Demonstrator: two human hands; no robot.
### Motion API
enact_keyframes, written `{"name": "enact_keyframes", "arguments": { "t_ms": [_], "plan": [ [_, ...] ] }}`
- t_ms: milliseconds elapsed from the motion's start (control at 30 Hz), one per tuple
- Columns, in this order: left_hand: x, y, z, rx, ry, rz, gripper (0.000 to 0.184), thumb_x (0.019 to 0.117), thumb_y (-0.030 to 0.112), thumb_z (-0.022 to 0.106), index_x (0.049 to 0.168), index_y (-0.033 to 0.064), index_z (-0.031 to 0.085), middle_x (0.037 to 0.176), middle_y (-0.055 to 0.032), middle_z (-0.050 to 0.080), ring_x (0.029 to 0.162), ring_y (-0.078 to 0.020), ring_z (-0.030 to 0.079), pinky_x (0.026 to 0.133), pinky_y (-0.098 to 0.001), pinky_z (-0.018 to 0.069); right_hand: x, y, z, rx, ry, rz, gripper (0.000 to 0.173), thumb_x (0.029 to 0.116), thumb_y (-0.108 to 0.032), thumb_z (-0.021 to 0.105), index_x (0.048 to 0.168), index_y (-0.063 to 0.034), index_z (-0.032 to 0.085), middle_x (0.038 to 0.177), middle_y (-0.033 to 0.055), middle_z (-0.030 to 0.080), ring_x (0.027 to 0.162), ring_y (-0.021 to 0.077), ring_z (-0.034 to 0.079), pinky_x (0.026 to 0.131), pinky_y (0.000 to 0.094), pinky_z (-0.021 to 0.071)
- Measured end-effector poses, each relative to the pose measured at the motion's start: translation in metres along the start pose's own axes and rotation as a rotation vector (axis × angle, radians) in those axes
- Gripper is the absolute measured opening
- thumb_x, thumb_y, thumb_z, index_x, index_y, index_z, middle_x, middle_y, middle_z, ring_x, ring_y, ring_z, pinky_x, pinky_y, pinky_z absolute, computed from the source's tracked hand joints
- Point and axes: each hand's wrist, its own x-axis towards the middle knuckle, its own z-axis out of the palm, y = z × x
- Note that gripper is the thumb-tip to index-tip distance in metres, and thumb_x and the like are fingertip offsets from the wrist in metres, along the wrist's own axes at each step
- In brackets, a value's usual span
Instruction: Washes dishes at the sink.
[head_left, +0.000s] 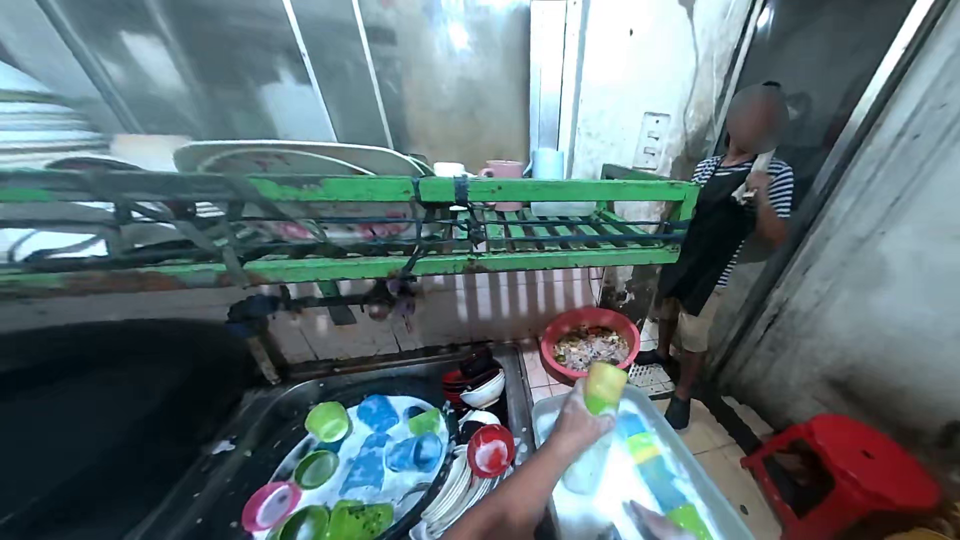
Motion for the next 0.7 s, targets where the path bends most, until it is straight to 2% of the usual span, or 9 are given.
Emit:
{"name": "enact_keyframes", "arguments": {
  "t_ms": [100, 133, 200, 267, 333, 433, 533, 600, 700],
  "plan": [
    [-0.03, 0.015, -0.007, -0.38, -0.071, -0.067, 0.09, 0.0873, 0.025, 0.08, 0.159, 0.0101, 0.027, 0.138, -0.024, 0.057, 0.117, -0.0307, 0.064, 0.098, -0.0476, 0.0554, 0.008, -0.022, -0.013, 0.527, 0.078, 0.06, 0.084, 0.0921, -0.021, 0.072, 0.159, 0.0008, 0.027, 0.153, 0.0206, 0.048, 0.139, 0.0254, 0.051, 0.116, 0.0401, 0.0426],
    [-0.039, 0.019, -0.006, -0.47, -0.091, -0.058, 0.088, 0.0885, 0.024, 0.078, 0.158, 0.009, 0.026, 0.135, -0.0235, 0.058, 0.113, -0.0296, 0.066, 0.095, -0.0464, 0.0572, 0.014, -0.029, -0.017, 0.7, 0.073, 0.041, 0.094, 0.0882, -0.017, 0.071, 0.162, -0.0022, 0.016, 0.156, 0.0192, 0.045, 0.137, 0.0225, 0.053, 0.112, 0.038, 0.0472],
    [-0.058, 0.024, 0.001, -0.619, -0.096, 0.012, 0.09, 0.0871, 0.025, 0.074, 0.158, 0.0044, 0.022, 0.13, -0.022, 0.06, 0.106, -0.0254, 0.068, 0.09, -0.0421, 0.0596, 0.028, -0.04, -0.021, 0.876, 0.056, -0.022, 0.112, 0.0786, -0.015, 0.072, 0.164, -0.0112, -0.001, 0.15, 0.0158, 0.049, 0.124, 0.0189, 0.063, 0.1, 0.0375, 0.0571],
    [-0.072, 0.032, 0.008, -0.678, -0.014, 0.047, 0.096, 0.085, 0.028, 0.076, 0.159, 0.0028, 0.019, 0.131, -0.0224, 0.06, 0.108, -0.025, 0.068, 0.091, -0.0414, 0.0593, 0.034, -0.053, -0.024, 0.845, 0.089, 0.004, 0.12, 0.0733, -0.008, 0.079, 0.164, -0.0151, 0.001, 0.146, 0.0152, 0.052, 0.118, 0.0193, 0.065, 0.097, 0.0387, 0.0584],
    [-0.078, 0.041, 0.009, -0.604, 0.106, 0.013, 0.098, 0.0869, 0.026, 0.078, 0.161, 0.0037, 0.017, 0.138, -0.0254, 0.055, 0.116, -0.0288, 0.065, 0.097, -0.0448, 0.056, 0.036, -0.062, -0.022, 0.638, 0.17, 0.043, 0.121, 0.0724, -0.012, 0.085, 0.165, -0.0129, 0.007, 0.153, 0.017, 0.047, 0.129, 0.0208, 0.059, 0.106, 0.0401, 0.0516],
    [-0.078, 0.048, 0.009, -0.451, 0.261, -0.055, 0.1, 0.0856, 0.027, 0.081, 0.161, 0.0054, 0.019, 0.144, -0.0263, 0.052, 0.125, -0.0321, 0.059, 0.104, -0.0477, 0.0508, 0.037, -0.067, -0.007, 0.319, 0.323, -0.067, 0.115, 0.0751, -0.015, 0.087, 0.162, 0.0017, 0.014, 0.157, 0.0248, 0.041, 0.14, 0.0282, 0.049, 0.117, 0.0423, 0.0401],
    [-0.074, 0.044, 0.01, -0.447, 0.355, -0.06, 0.1, 0.0834, 0.025, 0.082, 0.161, 0.0055, 0.021, 0.141, -0.0264, 0.053, 0.123, -0.0327, 0.06, 0.103, -0.0483, 0.0512, 0.04, -0.068, 0.006, 0.142, 0.397, -0.135, 0.115, 0.074, -0.019, 0.087, 0.159, 0.0093, 0.016, 0.154, 0.0316, 0.041, 0.142, 0.0392, 0.046, 0.119, 0.0485, 0.0366],
    [-0.073, 0.04, 0.008, -0.481, 0.352, -0.039, 0.1, 0.0843, 0.025, 0.082, 0.161, 0.0052, 0.021, 0.142, -0.0264, 0.053, 0.123, -0.032, 0.06, 0.103, -0.0476, 0.0516, 0.039, -0.068, 0.001, 0.175, 0.339, -0.113, 0.118, 0.0741, -0.021, 0.088, 0.161, 0.0042, 0.013, 0.155, 0.0289, 0.041, 0.142, 0.0365, 0.046, 0.119, 0.0482, 0.0378],
    [-0.077, 0.037, 0.0, -0.608, 0.214, 0.02, 0.101, 0.0892, 0.027, 0.076, 0.163, 0.0065, 0.011, 0.149, -0.0273, 0.046, 0.128, -0.0319, 0.057, 0.104, -0.0475, 0.0514, 0.038, -0.064, -0.016, 0.419, 0.24, -0.105, 0.124, 0.07, -0.017, 0.09, 0.164, -0.0048, 0.009, 0.16, 0.02, 0.038, 0.14, 0.0228, 0.049, 0.116, 0.0394, 0.0425]
  ]
}}
